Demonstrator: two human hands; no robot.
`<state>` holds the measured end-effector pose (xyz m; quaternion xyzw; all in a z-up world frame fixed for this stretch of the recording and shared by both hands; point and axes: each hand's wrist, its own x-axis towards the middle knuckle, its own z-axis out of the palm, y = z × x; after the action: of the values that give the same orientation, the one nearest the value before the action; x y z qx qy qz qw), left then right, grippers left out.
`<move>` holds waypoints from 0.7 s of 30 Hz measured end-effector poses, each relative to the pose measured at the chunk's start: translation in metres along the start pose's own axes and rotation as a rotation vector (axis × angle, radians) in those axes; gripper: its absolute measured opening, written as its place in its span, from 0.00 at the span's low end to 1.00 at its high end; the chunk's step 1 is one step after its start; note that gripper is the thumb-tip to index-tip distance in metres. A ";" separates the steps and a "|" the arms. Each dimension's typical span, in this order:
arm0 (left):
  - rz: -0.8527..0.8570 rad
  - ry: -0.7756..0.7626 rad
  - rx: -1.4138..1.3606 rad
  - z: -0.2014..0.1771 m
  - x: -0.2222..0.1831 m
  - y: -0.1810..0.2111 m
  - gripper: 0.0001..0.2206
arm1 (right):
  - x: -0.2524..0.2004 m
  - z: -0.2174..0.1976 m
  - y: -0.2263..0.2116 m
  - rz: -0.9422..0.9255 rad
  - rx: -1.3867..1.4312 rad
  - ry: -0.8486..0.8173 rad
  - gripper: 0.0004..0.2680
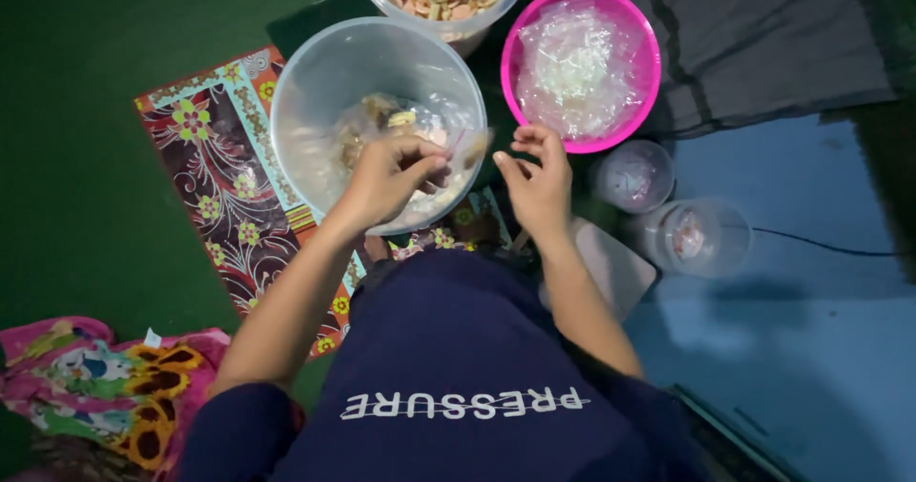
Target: Packaging snack pieces into small plastic bags from multiple bowls
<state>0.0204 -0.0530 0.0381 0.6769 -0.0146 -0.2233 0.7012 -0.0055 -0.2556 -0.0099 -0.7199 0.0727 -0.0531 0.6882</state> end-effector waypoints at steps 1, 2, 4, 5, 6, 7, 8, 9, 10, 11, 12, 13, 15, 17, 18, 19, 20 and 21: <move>0.008 0.053 0.007 -0.001 -0.003 -0.003 0.03 | -0.004 0.007 -0.009 -0.002 -0.060 0.000 0.11; 0.019 0.106 0.014 -0.001 -0.006 -0.007 0.03 | -0.007 0.014 -0.019 -0.006 -0.120 -0.001 0.09; 0.008 0.120 0.027 -0.001 -0.013 0.006 0.03 | -0.014 0.031 -0.023 0.065 -0.067 -0.091 0.08; -0.006 0.127 0.040 0.000 -0.018 0.012 0.03 | -0.019 0.040 -0.024 0.141 -0.014 -0.175 0.07; -0.004 0.133 0.038 0.001 -0.018 0.000 0.03 | -0.019 0.043 -0.013 0.139 -0.015 -0.181 0.07; -0.011 0.139 0.050 0.001 -0.018 -0.011 0.03 | -0.019 0.046 -0.003 0.186 -0.015 -0.218 0.06; -0.017 0.147 0.060 0.002 -0.017 -0.023 0.02 | -0.019 0.049 0.007 0.233 -0.016 -0.257 0.04; -0.014 0.157 0.057 0.001 -0.018 -0.028 0.02 | -0.018 0.048 0.006 0.230 -0.018 -0.267 0.04; -0.020 0.180 0.039 0.000 -0.020 -0.033 0.02 | -0.018 0.047 0.005 0.241 -0.027 -0.284 0.02; -0.026 0.202 0.021 0.000 -0.021 -0.039 0.03 | -0.017 0.045 0.004 0.252 -0.035 -0.301 0.01; -0.026 0.216 0.013 0.000 -0.023 -0.039 0.03 | -0.016 0.046 -0.007 0.253 -0.041 -0.315 0.01; -0.004 0.232 -0.009 -0.001 -0.024 -0.040 0.04 | -0.014 0.047 -0.018 0.186 -0.155 -0.295 0.01; 0.014 0.265 -0.039 -0.003 -0.024 -0.049 0.05 | -0.012 0.048 -0.026 0.118 -0.270 -0.292 0.03; 0.099 0.452 0.236 -0.008 -0.021 -0.066 0.04 | -0.011 0.049 -0.022 -0.241 -0.517 -0.251 0.02; 0.091 0.469 0.233 -0.004 -0.025 -0.056 0.04 | -0.011 0.052 -0.019 -0.240 -0.515 -0.270 0.02; 0.162 0.472 0.345 0.000 -0.029 -0.047 0.05 | -0.012 0.054 -0.016 -0.284 -0.487 -0.310 0.02; 0.231 0.470 0.459 0.003 -0.033 -0.037 0.07 | -0.013 0.057 -0.013 -0.325 -0.458 -0.345 0.03; 0.221 0.483 0.458 0.001 -0.032 -0.034 0.07 | -0.010 0.056 -0.017 -0.322 -0.454 -0.361 0.03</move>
<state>-0.0189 -0.0428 0.0145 0.8443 0.0290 0.0297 0.5343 -0.0053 -0.1981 0.0042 -0.8550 -0.1553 -0.0152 0.4945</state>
